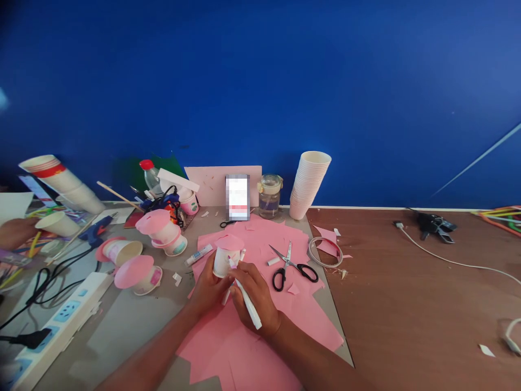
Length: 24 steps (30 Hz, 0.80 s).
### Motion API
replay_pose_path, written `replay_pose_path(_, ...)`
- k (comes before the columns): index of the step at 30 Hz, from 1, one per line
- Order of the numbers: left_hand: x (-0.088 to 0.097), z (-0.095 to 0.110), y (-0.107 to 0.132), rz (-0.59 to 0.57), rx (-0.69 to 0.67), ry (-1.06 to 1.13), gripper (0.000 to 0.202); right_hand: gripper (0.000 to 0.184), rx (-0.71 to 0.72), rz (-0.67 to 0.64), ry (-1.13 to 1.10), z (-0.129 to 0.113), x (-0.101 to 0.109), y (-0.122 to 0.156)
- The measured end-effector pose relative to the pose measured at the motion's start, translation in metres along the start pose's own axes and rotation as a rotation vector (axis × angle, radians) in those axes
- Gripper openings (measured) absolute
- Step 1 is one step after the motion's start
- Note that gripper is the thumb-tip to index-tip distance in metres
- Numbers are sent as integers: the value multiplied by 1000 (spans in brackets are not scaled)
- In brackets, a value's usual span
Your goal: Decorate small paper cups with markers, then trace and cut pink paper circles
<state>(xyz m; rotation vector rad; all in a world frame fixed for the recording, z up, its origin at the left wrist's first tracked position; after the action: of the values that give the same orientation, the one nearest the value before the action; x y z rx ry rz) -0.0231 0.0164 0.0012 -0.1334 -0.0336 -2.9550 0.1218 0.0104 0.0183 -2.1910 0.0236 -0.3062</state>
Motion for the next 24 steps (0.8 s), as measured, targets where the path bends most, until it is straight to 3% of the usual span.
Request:
replay_pose_path(5,1,0,0,33,0,-5,57,30,-4,5,-1,0,0,1)
replay_pose_path(24,-1,8,0,-25,27,49,53,29,28,-16,-31,-4,3,-2)
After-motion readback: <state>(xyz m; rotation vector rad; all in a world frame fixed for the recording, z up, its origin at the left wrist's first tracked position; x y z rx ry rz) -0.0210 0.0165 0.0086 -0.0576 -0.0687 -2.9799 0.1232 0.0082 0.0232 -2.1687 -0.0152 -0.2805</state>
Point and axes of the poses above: each hand's wrist, its own y-axis away from the middle knuckle, its own x-axis out of the back of the hand, z = x × y, the point moved 2 cm from there along -y, towards the middle knuckle, and after that the axes turned 9 degrees about z, right-handed, at the moved point
